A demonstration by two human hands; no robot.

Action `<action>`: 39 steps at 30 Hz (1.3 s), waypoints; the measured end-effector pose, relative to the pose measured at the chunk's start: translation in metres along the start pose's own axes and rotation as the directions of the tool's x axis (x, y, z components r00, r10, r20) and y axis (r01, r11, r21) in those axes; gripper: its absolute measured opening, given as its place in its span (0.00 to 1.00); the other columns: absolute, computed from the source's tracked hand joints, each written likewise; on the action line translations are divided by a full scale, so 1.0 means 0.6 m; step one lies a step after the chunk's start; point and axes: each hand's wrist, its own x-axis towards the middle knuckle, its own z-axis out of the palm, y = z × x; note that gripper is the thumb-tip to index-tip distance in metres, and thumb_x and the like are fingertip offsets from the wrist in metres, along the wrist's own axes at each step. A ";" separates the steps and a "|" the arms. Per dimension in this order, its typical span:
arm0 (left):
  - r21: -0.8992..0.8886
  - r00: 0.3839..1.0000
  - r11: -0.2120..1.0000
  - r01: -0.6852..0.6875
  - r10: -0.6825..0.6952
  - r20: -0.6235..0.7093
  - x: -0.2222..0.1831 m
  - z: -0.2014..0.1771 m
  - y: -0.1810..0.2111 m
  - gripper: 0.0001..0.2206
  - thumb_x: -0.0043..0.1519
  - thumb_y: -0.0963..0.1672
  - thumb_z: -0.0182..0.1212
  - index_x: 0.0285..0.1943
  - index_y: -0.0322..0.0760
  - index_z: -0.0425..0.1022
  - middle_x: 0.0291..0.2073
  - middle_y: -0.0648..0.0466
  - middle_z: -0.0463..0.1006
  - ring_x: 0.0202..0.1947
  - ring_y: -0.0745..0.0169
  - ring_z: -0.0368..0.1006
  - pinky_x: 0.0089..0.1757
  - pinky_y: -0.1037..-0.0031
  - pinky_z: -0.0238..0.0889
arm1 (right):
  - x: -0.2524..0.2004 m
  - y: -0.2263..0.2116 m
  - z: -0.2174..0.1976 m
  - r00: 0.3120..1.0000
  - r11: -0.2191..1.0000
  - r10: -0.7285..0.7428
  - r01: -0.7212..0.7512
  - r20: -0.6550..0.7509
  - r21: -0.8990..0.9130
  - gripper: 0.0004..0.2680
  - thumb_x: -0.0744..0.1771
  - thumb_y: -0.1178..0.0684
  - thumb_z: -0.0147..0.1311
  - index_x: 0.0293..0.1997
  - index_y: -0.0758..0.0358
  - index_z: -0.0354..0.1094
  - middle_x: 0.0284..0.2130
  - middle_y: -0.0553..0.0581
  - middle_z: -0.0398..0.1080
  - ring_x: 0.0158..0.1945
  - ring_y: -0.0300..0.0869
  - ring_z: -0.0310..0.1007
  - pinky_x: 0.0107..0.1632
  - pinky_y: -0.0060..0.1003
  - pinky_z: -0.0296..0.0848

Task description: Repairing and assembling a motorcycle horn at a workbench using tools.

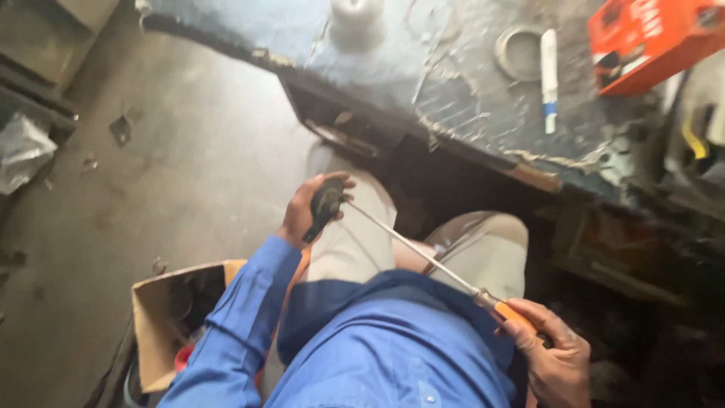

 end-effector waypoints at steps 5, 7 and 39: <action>-0.045 0.989 0.997 0.059 -0.065 -0.135 -0.001 0.013 0.007 0.25 0.65 0.54 0.46 0.66 0.40 0.70 0.53 0.50 0.78 0.47 0.61 0.73 0.39 0.69 0.70 | 0.019 -0.025 -0.029 0.995 0.995 -0.095 0.095 -0.028 0.011 0.12 0.64 0.64 0.58 0.53 0.77 0.73 0.42 0.67 0.78 0.40 0.47 0.80 0.47 0.38 0.80; -0.077 0.973 0.988 0.131 -0.143 -0.180 0.001 0.002 0.000 0.23 0.62 0.51 0.51 0.65 0.45 0.70 0.51 0.54 0.77 0.49 0.63 0.73 0.41 0.64 0.73 | 0.029 -0.046 -0.028 0.966 0.971 -0.220 0.230 -0.140 0.063 0.12 0.66 0.64 0.57 0.55 0.76 0.72 0.43 0.67 0.78 0.42 0.47 0.81 0.48 0.39 0.81; 0.117 0.887 0.895 0.431 -0.444 0.126 -0.078 0.088 0.003 0.22 0.64 0.53 0.53 0.56 0.32 0.73 0.40 0.47 0.82 0.33 0.59 0.81 0.26 0.69 0.76 | 0.485 -0.291 0.274 0.447 -0.144 -0.682 0.694 0.579 -0.705 0.08 0.66 0.54 0.57 0.48 0.60 0.77 0.48 0.60 0.74 0.55 0.53 0.72 0.59 0.51 0.62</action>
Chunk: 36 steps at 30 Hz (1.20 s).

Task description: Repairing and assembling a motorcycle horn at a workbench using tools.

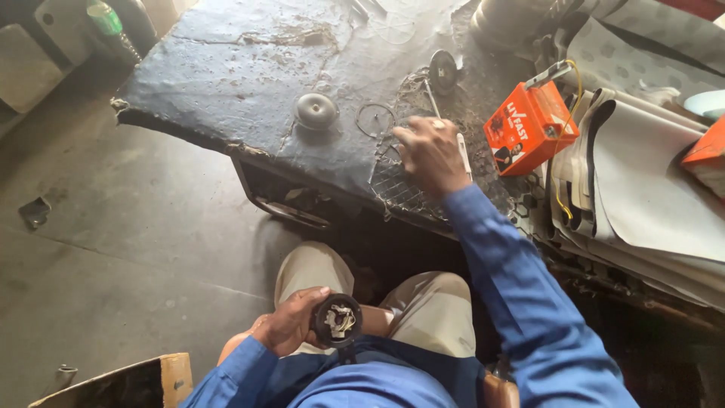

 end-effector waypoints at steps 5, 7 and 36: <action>-0.025 1.000 0.999 0.023 -0.022 0.021 0.002 -0.002 -0.006 0.26 0.62 0.56 0.53 0.61 0.38 0.72 0.43 0.50 0.82 0.36 0.61 0.79 0.28 0.71 0.75 | 0.052 0.022 0.023 0.986 0.989 -0.119 0.127 0.115 -0.073 0.10 0.63 0.54 0.57 0.48 0.56 0.78 0.52 0.67 0.72 0.55 0.56 0.71 0.53 0.51 0.67; 0.006 1.000 1.000 0.009 -0.009 0.006 0.009 -0.005 -0.013 0.28 0.62 0.57 0.53 0.63 0.39 0.72 0.44 0.51 0.82 0.37 0.62 0.78 0.31 0.72 0.74 | 0.060 0.040 0.033 0.968 0.990 -0.135 0.138 0.210 -0.002 0.08 0.64 0.55 0.57 0.44 0.53 0.79 0.53 0.65 0.73 0.56 0.56 0.71 0.53 0.51 0.70; -0.214 0.946 0.922 -0.322 0.306 -0.104 0.045 -0.006 -0.007 0.30 0.68 0.58 0.43 0.71 0.39 0.63 0.58 0.49 0.75 0.53 0.56 0.76 0.46 0.57 0.77 | -0.066 -0.096 -0.117 0.940 0.756 -0.225 0.002 0.257 0.654 0.03 0.67 0.62 0.61 0.42 0.65 0.73 0.50 0.60 0.76 0.53 0.51 0.78 0.56 0.41 0.76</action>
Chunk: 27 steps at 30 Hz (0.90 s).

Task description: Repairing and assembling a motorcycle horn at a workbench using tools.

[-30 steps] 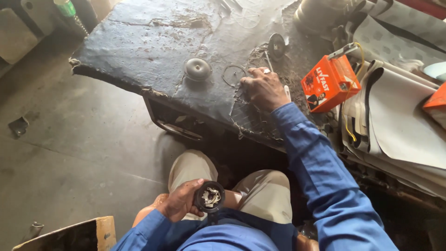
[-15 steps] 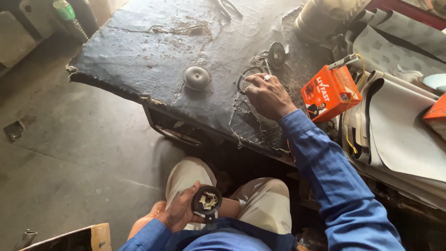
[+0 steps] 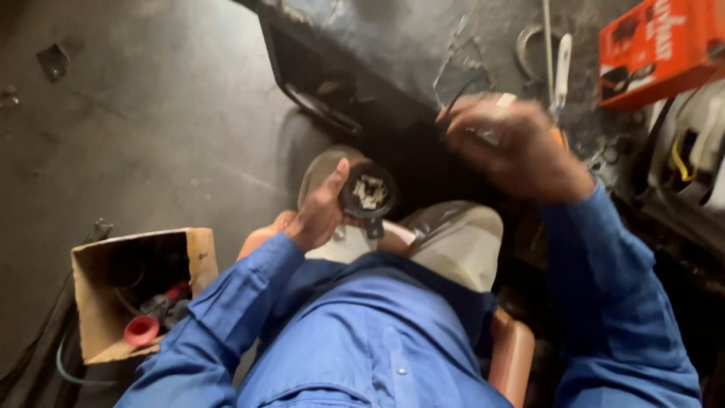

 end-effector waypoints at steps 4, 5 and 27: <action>0.122 0.999 0.992 -0.026 0.024 0.022 -0.012 0.040 0.012 0.31 0.68 0.59 0.38 0.71 0.39 0.62 0.58 0.48 0.75 0.52 0.57 0.78 0.44 0.57 0.79 | -0.051 -0.052 0.069 0.954 0.986 0.049 -0.094 0.296 0.139 0.06 0.61 0.62 0.62 0.38 0.63 0.73 0.39 0.60 0.76 0.42 0.52 0.77 0.46 0.43 0.75; 0.124 1.000 0.992 -0.016 0.013 0.023 -0.012 0.040 0.004 0.31 0.68 0.59 0.38 0.71 0.39 0.62 0.58 0.48 0.75 0.52 0.57 0.78 0.44 0.57 0.79 | -0.062 -0.054 0.093 0.954 0.985 0.058 -0.103 0.293 0.141 0.06 0.61 0.62 0.62 0.38 0.63 0.73 0.39 0.60 0.76 0.42 0.52 0.77 0.46 0.43 0.75; 0.335 0.988 0.935 0.114 -0.142 0.060 -0.052 0.071 -0.043 0.26 0.63 0.40 0.48 0.74 0.37 0.61 0.57 0.52 0.75 0.50 0.65 0.76 0.41 0.71 0.77 | -0.258 -0.048 0.272 0.574 0.397 0.819 -0.557 -0.008 0.730 0.08 0.68 0.56 0.58 0.49 0.69 0.74 0.33 0.53 0.77 0.34 0.32 0.76 0.37 0.27 0.77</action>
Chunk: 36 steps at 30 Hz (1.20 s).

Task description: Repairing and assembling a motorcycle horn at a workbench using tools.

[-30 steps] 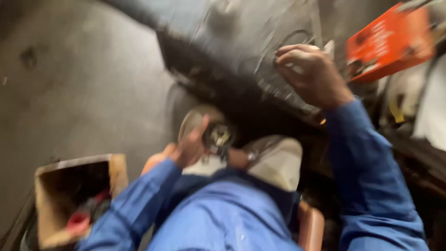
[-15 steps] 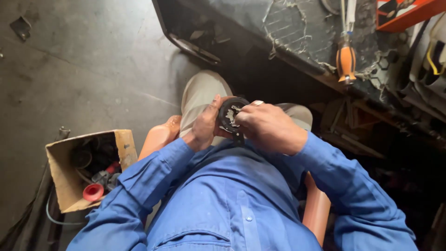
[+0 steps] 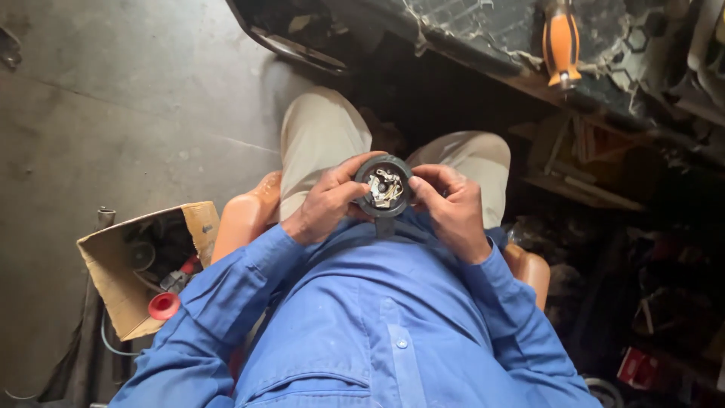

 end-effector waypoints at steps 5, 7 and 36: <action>0.005 1.000 1.000 0.006 -0.006 0.010 -0.002 0.003 -0.007 0.27 0.62 0.39 0.48 0.75 0.35 0.60 0.57 0.51 0.75 0.49 0.65 0.76 0.41 0.71 0.77 | -0.008 0.011 0.005 0.999 1.000 -0.021 0.021 -0.033 -0.014 0.07 0.68 0.57 0.60 0.48 0.70 0.76 0.31 0.53 0.77 0.32 0.32 0.74 0.36 0.26 0.74; -0.004 1.000 1.000 0.018 -0.018 0.016 -0.003 0.004 -0.005 0.27 0.62 0.39 0.47 0.75 0.35 0.60 0.57 0.51 0.75 0.49 0.65 0.76 0.42 0.71 0.77 | -0.013 0.007 0.006 0.997 0.998 -0.051 0.048 -0.051 -0.045 0.07 0.68 0.58 0.60 0.49 0.69 0.75 0.33 0.52 0.77 0.34 0.32 0.74 0.37 0.26 0.74; -0.052 0.998 0.999 0.004 -0.001 0.070 0.014 0.001 -0.024 0.21 0.69 0.41 0.45 0.72 0.31 0.64 0.55 0.50 0.77 0.50 0.65 0.77 0.46 0.66 0.78 | -0.011 -0.030 0.017 0.901 0.835 -0.426 0.358 -0.079 -0.419 0.03 0.67 0.63 0.61 0.43 0.69 0.76 0.35 0.59 0.76 0.36 0.42 0.78 0.39 0.33 0.75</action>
